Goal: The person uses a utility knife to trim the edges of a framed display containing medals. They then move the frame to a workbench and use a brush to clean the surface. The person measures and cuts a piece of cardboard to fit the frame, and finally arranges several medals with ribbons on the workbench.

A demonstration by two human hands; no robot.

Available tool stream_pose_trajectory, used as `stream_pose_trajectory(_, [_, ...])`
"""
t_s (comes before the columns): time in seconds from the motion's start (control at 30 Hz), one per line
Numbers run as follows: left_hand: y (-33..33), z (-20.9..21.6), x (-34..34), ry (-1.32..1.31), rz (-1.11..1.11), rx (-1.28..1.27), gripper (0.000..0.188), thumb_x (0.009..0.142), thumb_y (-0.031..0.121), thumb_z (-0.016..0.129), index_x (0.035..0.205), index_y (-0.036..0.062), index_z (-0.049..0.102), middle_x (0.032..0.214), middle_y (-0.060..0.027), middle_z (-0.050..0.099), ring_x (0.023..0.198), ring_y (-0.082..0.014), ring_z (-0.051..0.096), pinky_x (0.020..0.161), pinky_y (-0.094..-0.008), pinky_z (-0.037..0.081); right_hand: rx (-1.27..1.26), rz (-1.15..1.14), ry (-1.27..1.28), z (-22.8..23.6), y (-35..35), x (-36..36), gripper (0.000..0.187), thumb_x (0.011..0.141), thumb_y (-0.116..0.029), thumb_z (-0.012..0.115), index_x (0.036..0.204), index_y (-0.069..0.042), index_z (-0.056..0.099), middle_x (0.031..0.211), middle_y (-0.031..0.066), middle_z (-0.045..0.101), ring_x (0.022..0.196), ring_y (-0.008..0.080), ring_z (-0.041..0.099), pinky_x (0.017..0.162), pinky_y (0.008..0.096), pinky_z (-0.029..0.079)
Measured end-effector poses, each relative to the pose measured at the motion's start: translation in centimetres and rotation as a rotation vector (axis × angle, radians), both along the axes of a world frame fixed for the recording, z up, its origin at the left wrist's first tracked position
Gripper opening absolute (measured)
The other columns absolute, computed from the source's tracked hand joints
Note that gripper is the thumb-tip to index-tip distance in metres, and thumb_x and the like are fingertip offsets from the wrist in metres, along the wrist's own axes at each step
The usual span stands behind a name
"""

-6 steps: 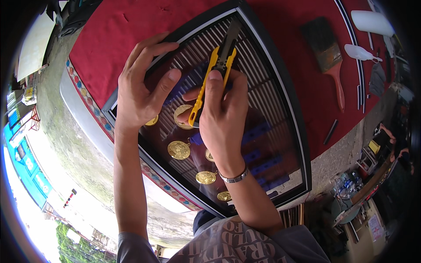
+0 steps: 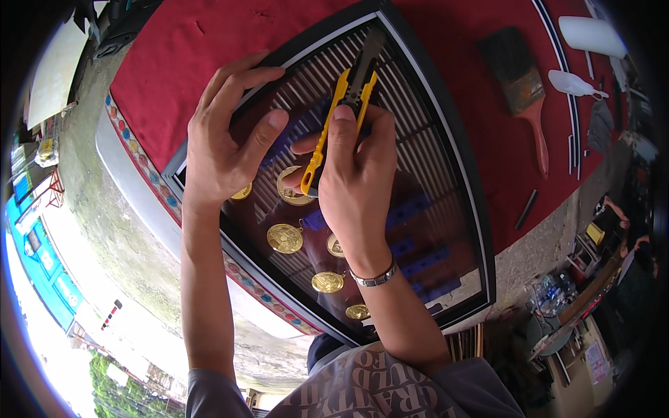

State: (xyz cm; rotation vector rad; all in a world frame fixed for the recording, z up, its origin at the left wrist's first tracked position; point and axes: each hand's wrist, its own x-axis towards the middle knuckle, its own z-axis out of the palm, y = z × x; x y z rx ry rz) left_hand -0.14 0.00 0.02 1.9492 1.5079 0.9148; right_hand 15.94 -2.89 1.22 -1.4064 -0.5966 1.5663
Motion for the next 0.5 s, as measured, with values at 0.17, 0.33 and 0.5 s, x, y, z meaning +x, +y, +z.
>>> stream_pose_trajectory(0.17, [0.07,-0.05,0.04,-0.007,0.002,0.002,0.040,0.087,0.027,0.075,0.118,0.0048,0.068,0.127,-0.0190,0.063,0.116,-0.0356,0.064,0.097,-0.0407,0.050,0.000,0.023,-0.041,0.37,0.34,0.05,0.027,0.105,-0.022,0.050,0.108,0.003,0.041,0.071,0.0139,0.065,0.055,0.0165,0.068,0.042,0.0262,0.056])
stream_pose_trajectory(0.33, [0.03,-0.03,-0.01,-0.015,0.003,-0.003,0.039,0.087,0.027,0.075,0.119,0.0050,0.068,0.127,-0.0187,0.063,0.116,-0.0356,0.064,0.097,-0.0405,0.051,-0.020,0.051,-0.062,0.62,0.48,0.18,0.025,0.105,-0.020,0.051,0.108,0.003,0.041,0.070,0.0136,0.065,0.053,0.0166,0.068,0.041,0.0264,0.056])
stream_pose_trajectory(0.5, [0.00,0.00,0.01,-0.007,0.004,-0.007,0.040,0.087,0.029,0.075,0.119,0.0051,0.068,0.127,-0.0187,0.063,0.116,-0.0354,0.064,0.097,-0.0408,0.051,-0.018,0.041,-0.052,0.31,0.07,0.05,0.025,0.105,-0.020,0.051,0.108,0.003,0.041,0.070,0.0131,0.065,0.054,0.0164,0.068,0.041,0.0266,0.056])
